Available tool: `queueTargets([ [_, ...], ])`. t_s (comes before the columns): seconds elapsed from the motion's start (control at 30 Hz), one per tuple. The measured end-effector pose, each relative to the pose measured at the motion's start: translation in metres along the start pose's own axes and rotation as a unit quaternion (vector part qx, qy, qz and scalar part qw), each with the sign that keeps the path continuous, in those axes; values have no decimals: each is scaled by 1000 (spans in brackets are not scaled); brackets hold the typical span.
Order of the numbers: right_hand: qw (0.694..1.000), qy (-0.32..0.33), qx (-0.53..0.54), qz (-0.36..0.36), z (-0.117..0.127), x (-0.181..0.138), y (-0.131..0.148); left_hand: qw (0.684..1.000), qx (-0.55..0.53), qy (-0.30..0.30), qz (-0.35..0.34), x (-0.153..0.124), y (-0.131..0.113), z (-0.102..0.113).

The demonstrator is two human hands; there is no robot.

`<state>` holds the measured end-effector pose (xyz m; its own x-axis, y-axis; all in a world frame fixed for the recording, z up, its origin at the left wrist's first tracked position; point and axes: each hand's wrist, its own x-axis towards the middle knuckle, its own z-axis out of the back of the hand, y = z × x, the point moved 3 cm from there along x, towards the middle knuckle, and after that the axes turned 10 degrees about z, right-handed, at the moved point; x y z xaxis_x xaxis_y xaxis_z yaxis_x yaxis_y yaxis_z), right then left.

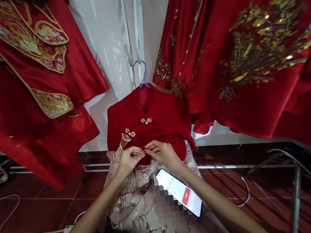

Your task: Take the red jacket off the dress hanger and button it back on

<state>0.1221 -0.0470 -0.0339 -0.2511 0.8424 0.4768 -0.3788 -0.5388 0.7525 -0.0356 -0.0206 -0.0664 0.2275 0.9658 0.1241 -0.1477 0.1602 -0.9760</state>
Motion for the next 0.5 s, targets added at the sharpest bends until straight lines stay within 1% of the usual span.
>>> queueTargets([
  [0.13,1000,-4,-9,0,-1,-1,-2,1000,-19,12,6,0,-1,0],
  [0.23,999,-16,-36,21,-3,-2,-2,999,-30,17,17,-1,-1,0],
  [0.33,997,-19,-62,36,-4,-4,-2,999,-36,10,27,-1,-1,0],
  [0.5,996,-23,-78,35,-5,-5,-3,999,-33,-5,24,-1,0,-1],
])
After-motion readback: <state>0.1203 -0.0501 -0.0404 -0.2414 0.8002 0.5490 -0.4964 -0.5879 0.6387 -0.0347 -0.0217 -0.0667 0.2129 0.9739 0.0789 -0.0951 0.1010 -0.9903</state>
